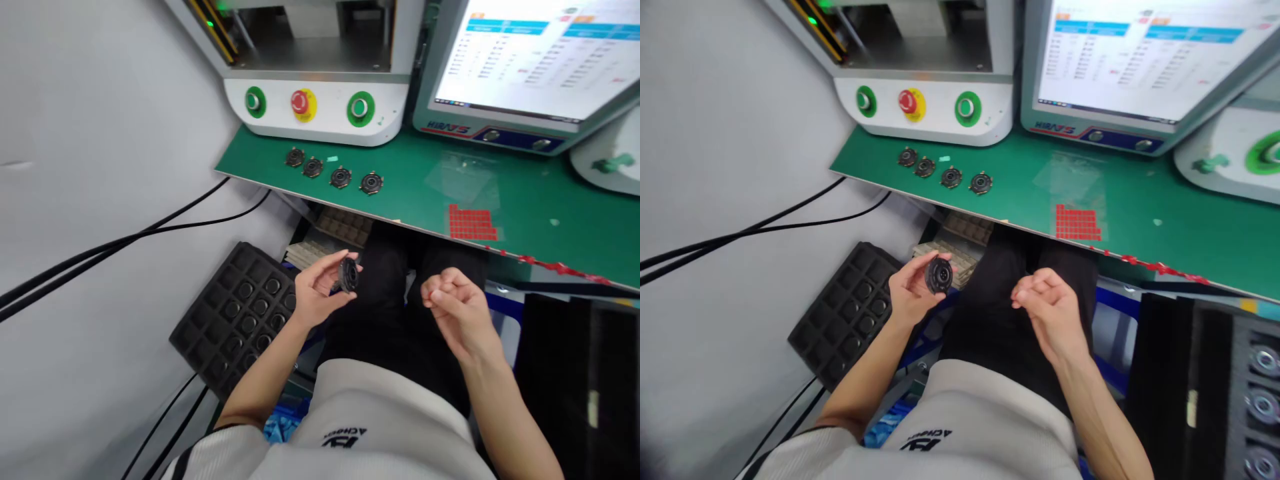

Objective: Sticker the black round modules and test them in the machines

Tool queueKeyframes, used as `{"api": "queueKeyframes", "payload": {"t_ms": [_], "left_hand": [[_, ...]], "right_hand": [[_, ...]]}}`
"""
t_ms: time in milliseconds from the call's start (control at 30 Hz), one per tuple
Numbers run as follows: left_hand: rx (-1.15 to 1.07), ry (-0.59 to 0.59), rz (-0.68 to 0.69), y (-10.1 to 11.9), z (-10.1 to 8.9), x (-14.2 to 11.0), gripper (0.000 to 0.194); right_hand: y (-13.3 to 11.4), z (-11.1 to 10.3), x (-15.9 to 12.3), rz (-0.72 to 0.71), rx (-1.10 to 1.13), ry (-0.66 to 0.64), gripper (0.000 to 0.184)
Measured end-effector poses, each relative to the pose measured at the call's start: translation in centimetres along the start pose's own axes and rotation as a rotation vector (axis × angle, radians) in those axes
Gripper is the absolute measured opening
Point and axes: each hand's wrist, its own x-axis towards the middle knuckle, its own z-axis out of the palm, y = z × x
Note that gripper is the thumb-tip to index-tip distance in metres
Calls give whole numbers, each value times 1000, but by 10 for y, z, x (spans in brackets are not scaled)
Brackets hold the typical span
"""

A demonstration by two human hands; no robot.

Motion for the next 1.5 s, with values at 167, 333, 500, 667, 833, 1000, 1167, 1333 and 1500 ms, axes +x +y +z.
{"api": "queueKeyframes", "payload": {"t_ms": [167, 333, 500, 667, 833, 1000, 1167, 1333, 1500], "left_hand": [[-158, -104, 125, 31, 62, 17, 21], [-185, -115, -41, 40, 93, 5, 10], [-222, -122, -215, 40, 109, -1, 13], [87, -264, -74, 43, 100, 3, 27], [83, -495, 41, 42, 85, 11, 46], [114, -641, 134, 37, 77, 19, 52], [-82, -638, 21, 32, 76, 24, 55], [-35, -588, 39, 30, 78, 27, 69], [-43, -487, 23, 32, 84, 23, 62]], "right_hand": [[-22, 29, -21, -9, 144, -93, 30], [-29, 14, -30, -38, 211, -78, 29], [-27, 8, -43, -138, 157, -33, 27], [-23, 2, -37, -115, 124, -142, 24], [-30, -9, -27, -10, 139, -225, 25], [-36, -14, -25, 116, 167, -234, 28], [-39, -16, -20, 229, 201, -315, 29], [-39, -13, -20, 199, 223, -284, 27], [-37, -2, -30, 101, 150, -87, 33]]}}
